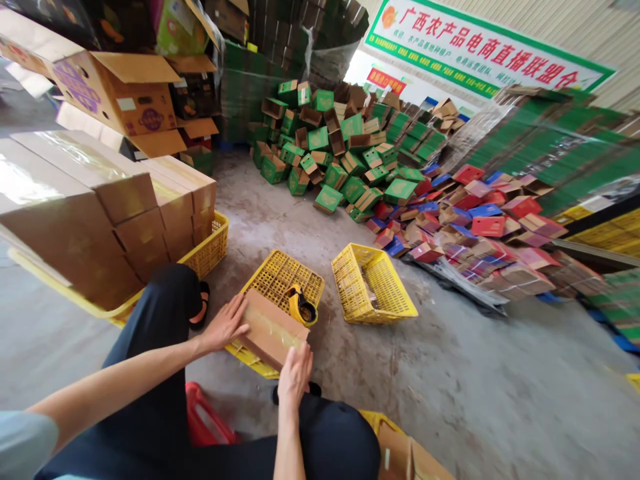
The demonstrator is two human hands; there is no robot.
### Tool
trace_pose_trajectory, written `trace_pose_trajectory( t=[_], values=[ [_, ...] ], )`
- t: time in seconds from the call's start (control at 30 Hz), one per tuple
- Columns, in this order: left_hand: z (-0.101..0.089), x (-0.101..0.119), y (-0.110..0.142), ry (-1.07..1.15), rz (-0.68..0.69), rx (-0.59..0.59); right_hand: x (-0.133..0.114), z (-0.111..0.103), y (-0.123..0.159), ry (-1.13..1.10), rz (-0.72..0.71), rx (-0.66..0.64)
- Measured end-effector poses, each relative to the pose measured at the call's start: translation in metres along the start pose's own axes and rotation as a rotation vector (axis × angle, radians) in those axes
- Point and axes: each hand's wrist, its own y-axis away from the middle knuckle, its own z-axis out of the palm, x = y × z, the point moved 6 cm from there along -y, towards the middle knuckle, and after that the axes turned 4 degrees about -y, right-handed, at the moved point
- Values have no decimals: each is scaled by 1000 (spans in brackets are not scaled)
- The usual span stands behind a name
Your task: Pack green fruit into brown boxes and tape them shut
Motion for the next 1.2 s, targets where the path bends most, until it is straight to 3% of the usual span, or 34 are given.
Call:
trace_pose_trajectory(
  t=[0.17,0.27,0.43,0.6,0.87,1.2],
  values=[
    [-3,41,13,-74,328,-51,-60,17,14,5,-185,-207],
    [-1,49,17,-99,368,-84,-81,25,14,39,-254,-269],
    [-1,51,16,-132,364,-61,-87,27,8,88,-289,-286],
    [-6,44,14,-135,335,-18,-79,20,10,119,-253,-256],
    [-19,19,8,-112,208,27,-38,-1,23,147,-75,-171],
    [-6,5,12,-68,74,2,8,0,33,-99,184,-117]
  ],
)
